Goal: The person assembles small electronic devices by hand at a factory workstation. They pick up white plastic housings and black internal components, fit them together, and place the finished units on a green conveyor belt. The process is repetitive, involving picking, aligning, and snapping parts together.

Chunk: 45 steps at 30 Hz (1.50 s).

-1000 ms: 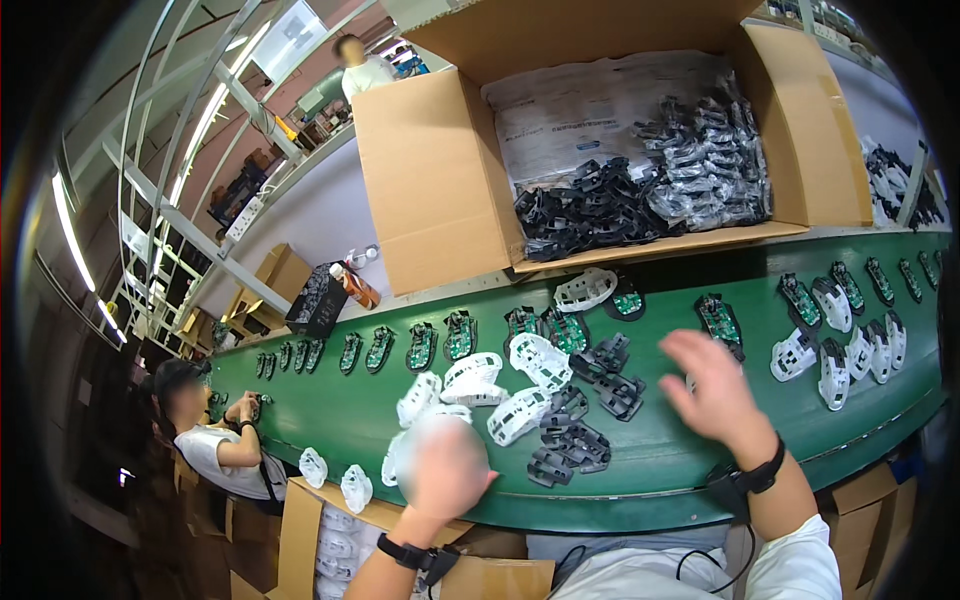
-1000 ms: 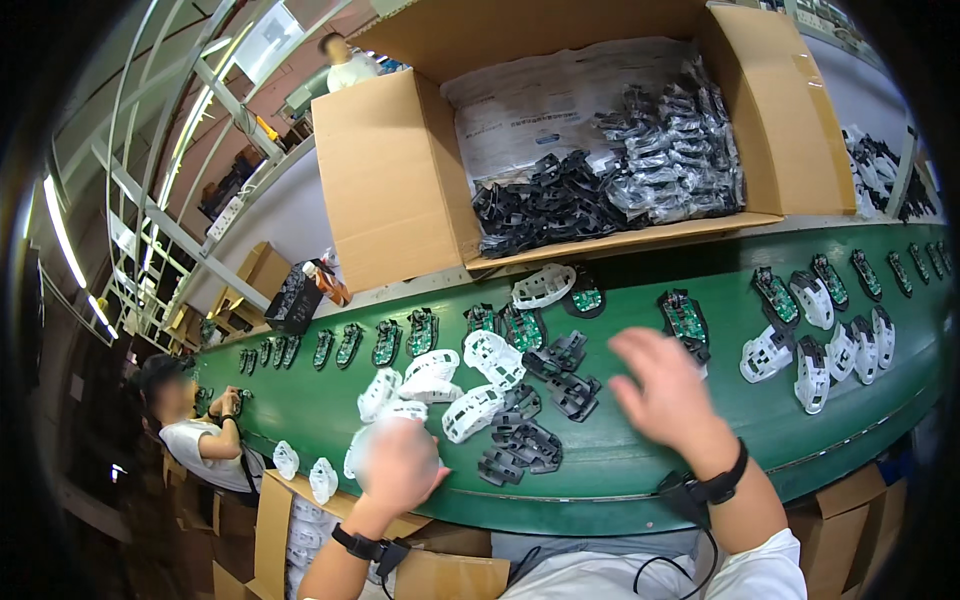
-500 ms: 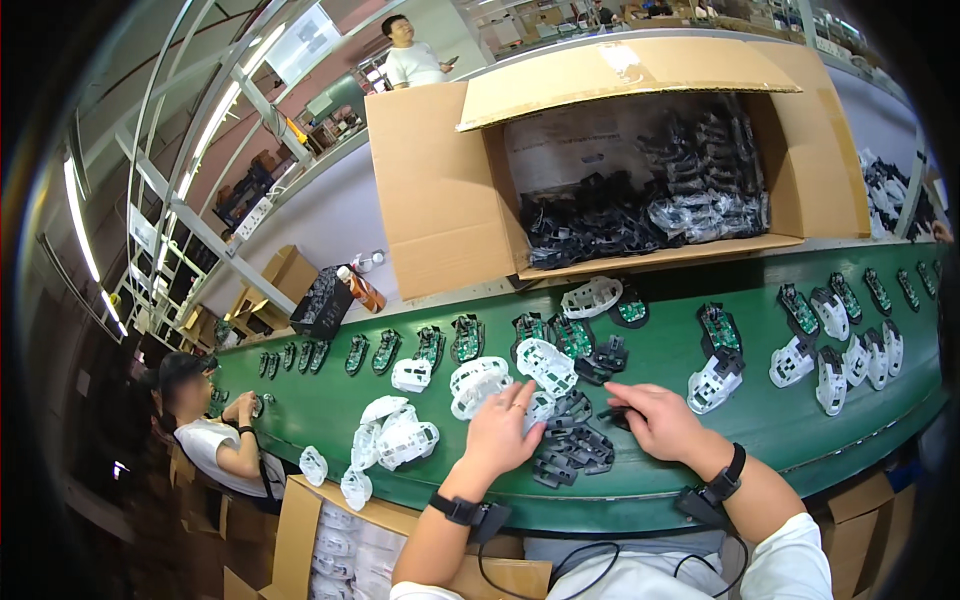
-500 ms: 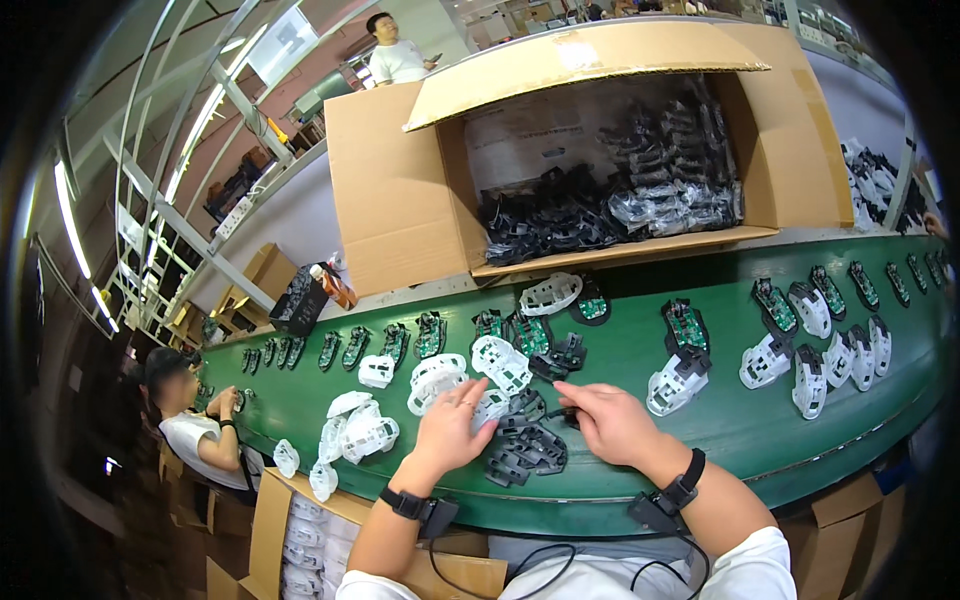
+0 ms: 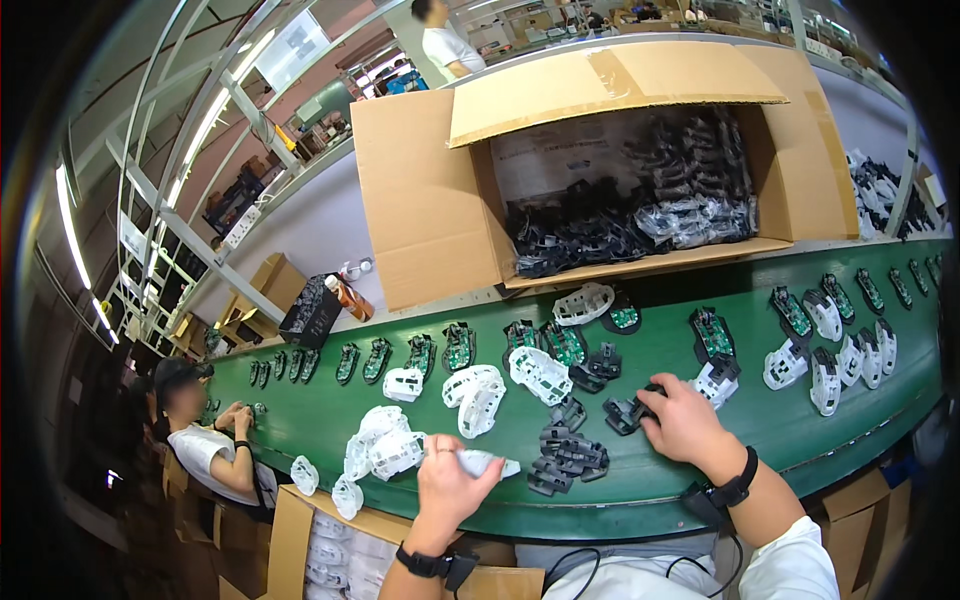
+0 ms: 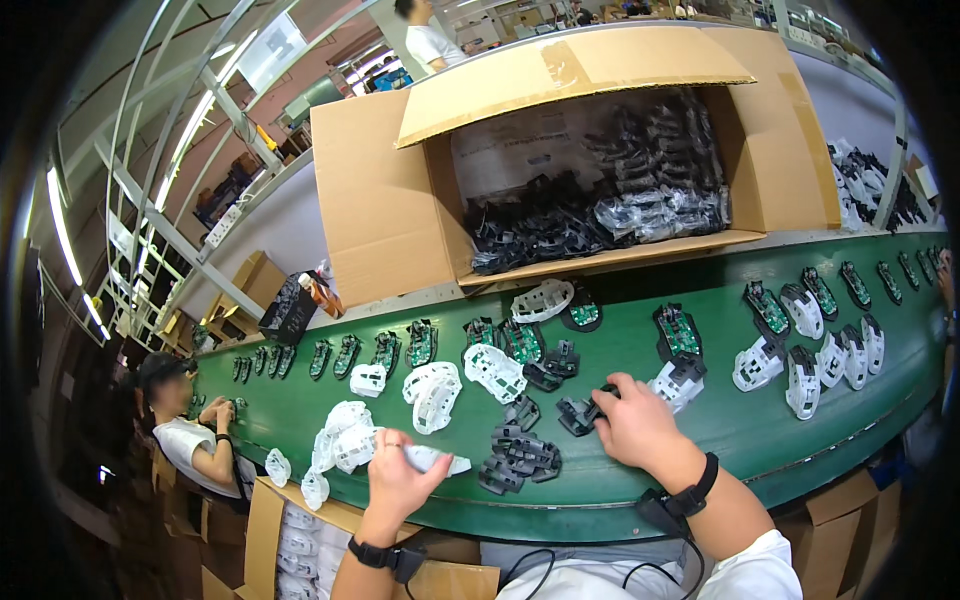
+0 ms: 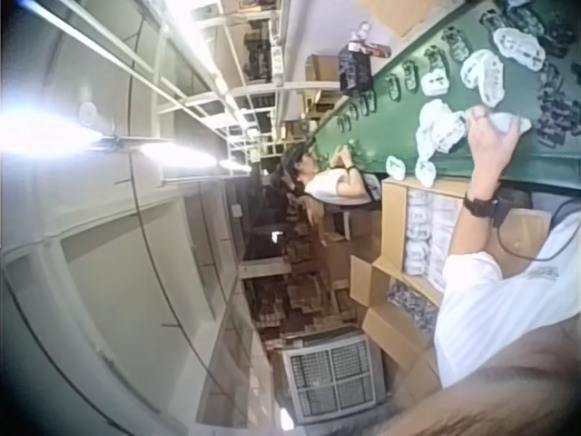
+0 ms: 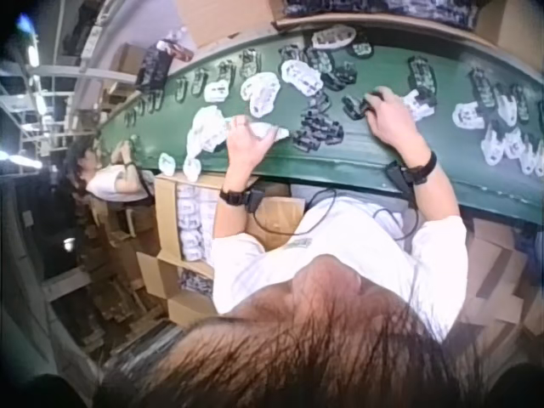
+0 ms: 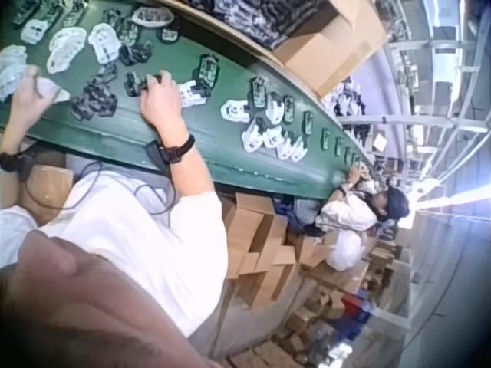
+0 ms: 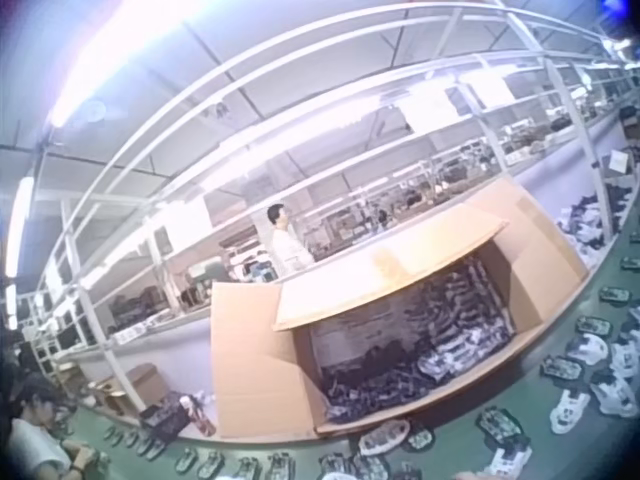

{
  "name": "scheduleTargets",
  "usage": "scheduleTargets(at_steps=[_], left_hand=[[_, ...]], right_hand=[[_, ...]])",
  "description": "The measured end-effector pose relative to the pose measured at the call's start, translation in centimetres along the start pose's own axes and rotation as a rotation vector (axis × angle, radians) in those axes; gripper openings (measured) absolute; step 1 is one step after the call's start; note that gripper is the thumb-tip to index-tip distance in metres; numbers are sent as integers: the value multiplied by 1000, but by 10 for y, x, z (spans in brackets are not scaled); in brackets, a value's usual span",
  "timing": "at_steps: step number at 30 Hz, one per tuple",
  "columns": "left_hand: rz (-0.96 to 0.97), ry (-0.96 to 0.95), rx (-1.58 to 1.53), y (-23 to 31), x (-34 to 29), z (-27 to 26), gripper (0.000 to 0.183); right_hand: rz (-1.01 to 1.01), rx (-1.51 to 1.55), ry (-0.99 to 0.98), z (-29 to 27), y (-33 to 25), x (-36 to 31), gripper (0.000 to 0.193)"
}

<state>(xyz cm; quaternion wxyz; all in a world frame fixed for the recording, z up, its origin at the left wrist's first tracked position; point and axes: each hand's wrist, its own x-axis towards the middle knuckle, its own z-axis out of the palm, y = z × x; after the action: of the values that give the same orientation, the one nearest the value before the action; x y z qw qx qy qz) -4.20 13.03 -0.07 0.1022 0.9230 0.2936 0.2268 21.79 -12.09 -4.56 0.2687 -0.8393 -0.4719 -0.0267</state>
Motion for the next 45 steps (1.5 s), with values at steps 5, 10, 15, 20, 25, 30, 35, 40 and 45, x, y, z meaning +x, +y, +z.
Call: scheduleTargets(at_steps=[5,10,15,20,25,30,35,40,45], left_hand=[[90,-314,191,-4,-10,-23,67],[124,-374,159,-14,-7,-13,53],[-65,-207,-894,28,11,5,29],[-125,-241,-1102,63,-11,43,51],[-5,-202,-1021,62,-27,48,55],[89,-178,-823,62,-28,35,65],[329,-69,-723,74,-21,24,71],[224,-68,-698,82,-27,21,67],[443,55,-514,70,-11,17,36]], right_hand=[[-70,107,-22,15,-19,6,41],[-24,328,100,23,-23,20,40],[-53,-15,64,15,-3,10,51],[-365,604,121,-7,-34,12,71],[-624,628,59,0,-59,8,71],[-620,577,-5,12,-58,8,76],[-57,1233,-292,18,-70,-5,75],[-151,953,-357,23,-67,-1,65],[-340,683,17,14,-83,1,55]])
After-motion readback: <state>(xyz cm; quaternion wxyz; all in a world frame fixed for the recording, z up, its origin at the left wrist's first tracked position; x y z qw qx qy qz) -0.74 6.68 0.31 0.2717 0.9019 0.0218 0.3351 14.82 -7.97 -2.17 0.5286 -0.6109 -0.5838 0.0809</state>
